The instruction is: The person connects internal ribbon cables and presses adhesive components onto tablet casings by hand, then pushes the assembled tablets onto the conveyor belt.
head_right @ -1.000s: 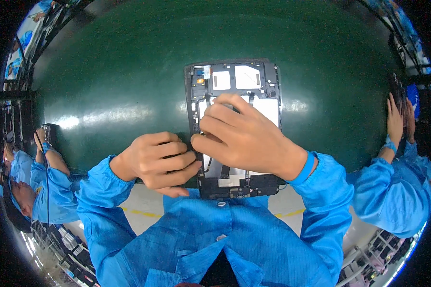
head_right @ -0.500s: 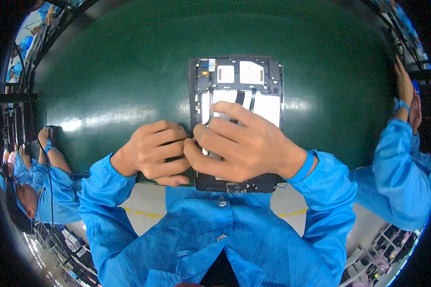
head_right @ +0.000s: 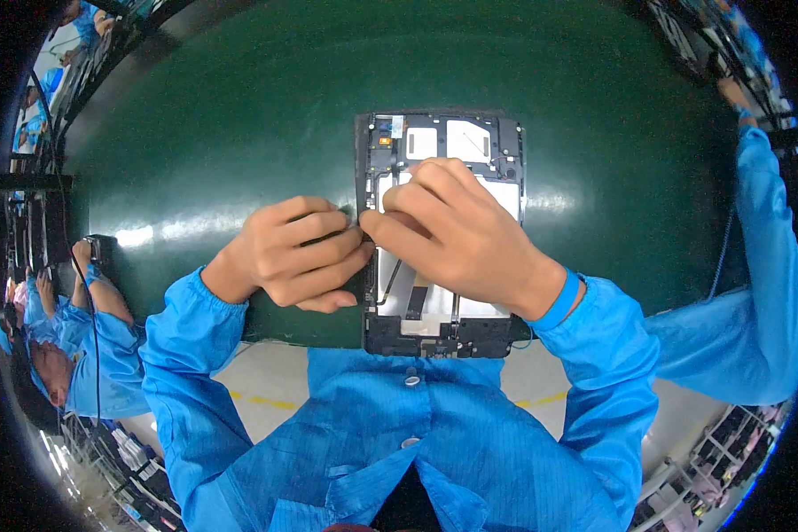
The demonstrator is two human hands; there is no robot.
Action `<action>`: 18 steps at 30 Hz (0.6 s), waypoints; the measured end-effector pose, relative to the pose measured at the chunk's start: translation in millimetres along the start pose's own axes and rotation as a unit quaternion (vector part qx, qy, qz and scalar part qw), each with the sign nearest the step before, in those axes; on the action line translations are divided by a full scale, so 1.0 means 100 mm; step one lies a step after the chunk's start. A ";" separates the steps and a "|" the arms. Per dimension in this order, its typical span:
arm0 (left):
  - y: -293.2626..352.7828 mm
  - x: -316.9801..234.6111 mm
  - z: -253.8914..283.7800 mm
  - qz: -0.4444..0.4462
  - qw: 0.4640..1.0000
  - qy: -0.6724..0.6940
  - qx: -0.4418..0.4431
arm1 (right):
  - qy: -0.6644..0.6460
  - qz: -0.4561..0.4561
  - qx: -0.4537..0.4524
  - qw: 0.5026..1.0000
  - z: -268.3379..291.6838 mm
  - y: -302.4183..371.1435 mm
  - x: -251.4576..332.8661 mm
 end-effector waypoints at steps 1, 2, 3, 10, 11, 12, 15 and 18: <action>0.00 0.01 0.00 0.002 1.000 0.000 -0.001 | -0.012 -0.004 -0.001 1.000 -0.01 0.00 -0.01; 0.00 0.02 0.00 -0.003 1.000 -0.001 0.000 | -0.024 -0.007 -0.003 1.000 -0.01 0.00 -0.03; 0.00 0.01 0.00 -0.007 1.000 -0.002 0.000 | -0.025 -0.006 -0.001 1.000 -0.01 -0.01 -0.02; 0.02 0.10 0.00 0.022 1.000 0.011 0.004 | -0.069 -0.028 -0.014 0.997 0.01 -0.02 -0.08; 0.01 0.09 -0.01 0.020 1.000 0.011 0.005 | -0.072 -0.030 -0.020 0.997 0.01 -0.02 -0.08; 0.02 0.09 -0.01 0.019 1.000 0.011 0.005 | -0.072 -0.030 -0.019 0.997 0.01 -0.02 -0.08; 0.02 0.06 -0.01 0.014 1.000 0.003 0.004 | -0.070 -0.034 -0.014 0.997 0.01 -0.03 -0.09; 0.00 0.05 0.00 0.007 1.000 -0.003 0.006 | -0.085 -0.035 -0.019 0.996 0.03 -0.04 -0.10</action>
Point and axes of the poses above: each hand's wrist, its own y-axis away from the middle knuckle, its own z-axis out of the back of the hand, x = y × z, the point moved 8 cm from there along -y, towards the middle knuckle, and after that the axes turned 12 degrees about x, right-handed, at the moved point
